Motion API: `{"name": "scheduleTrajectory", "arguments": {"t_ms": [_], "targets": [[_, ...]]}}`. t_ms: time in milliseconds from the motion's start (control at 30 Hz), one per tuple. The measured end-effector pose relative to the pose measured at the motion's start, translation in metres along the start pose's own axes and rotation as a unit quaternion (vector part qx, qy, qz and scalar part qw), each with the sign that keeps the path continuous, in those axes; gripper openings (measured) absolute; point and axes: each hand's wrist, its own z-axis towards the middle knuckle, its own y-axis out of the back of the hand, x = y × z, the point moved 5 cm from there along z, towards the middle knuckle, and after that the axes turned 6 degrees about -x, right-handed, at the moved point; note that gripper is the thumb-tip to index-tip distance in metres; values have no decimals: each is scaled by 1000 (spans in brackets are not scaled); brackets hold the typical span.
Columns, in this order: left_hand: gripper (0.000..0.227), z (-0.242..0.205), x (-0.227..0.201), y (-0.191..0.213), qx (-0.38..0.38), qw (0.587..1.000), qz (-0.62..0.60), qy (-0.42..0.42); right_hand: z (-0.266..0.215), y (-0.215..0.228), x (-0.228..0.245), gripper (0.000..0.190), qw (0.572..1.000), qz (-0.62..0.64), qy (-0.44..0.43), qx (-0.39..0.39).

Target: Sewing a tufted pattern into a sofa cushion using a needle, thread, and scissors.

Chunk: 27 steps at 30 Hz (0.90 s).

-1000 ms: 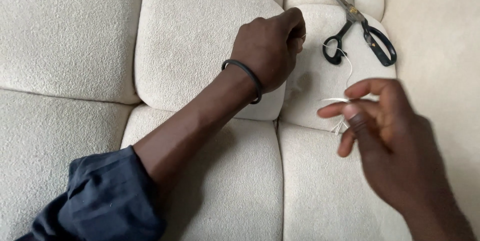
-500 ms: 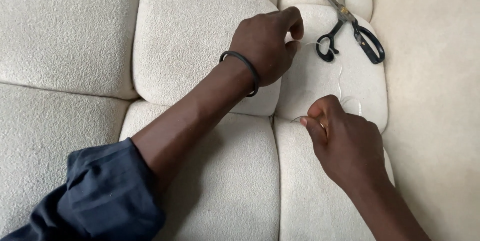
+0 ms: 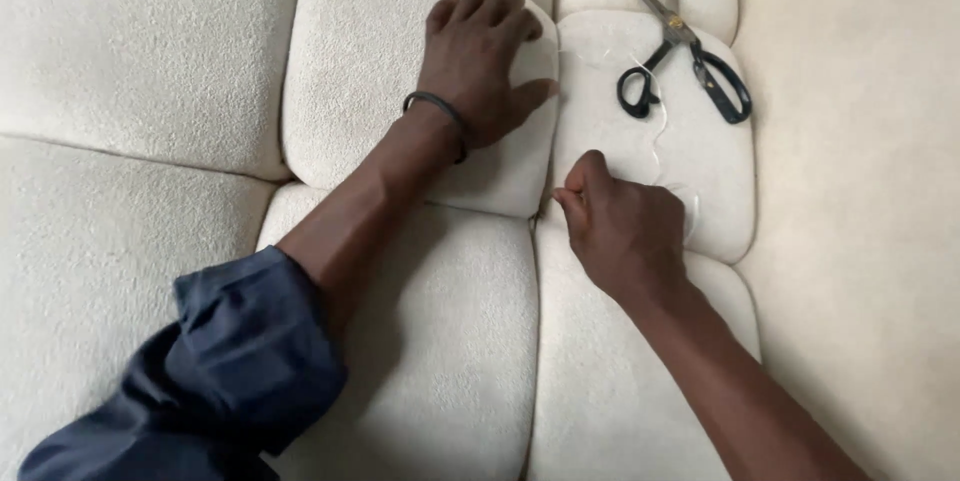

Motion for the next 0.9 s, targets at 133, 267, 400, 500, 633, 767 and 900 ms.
{"name": "scheduleTrajectory", "arguments": {"t_ms": [133,267,400,500,633,767,900], "targets": [[41,-30,6,35,-111,993,-37,12,2,-5,7,26,999,4,42,-24],[89,-102,-53,73,-33,975,133,175,12,3,4,24,1000,-2,15,25],[100,-172,-120,92,-13,932,194,305,6,6,10,24,997,20,71,-26],[81,-197,-166,115,-39,939,172,295,10,6,12,25,998,18,50,-16],[73,-206,-170,113,2,941,132,312,7,11,7,23,999,9,43,6],[74,-161,-94,79,-17,943,133,306,8,13,4,25,998,35,51,8],[88,-112,-50,71,6,957,120,265,5,15,6,24,998,43,39,18]]}}
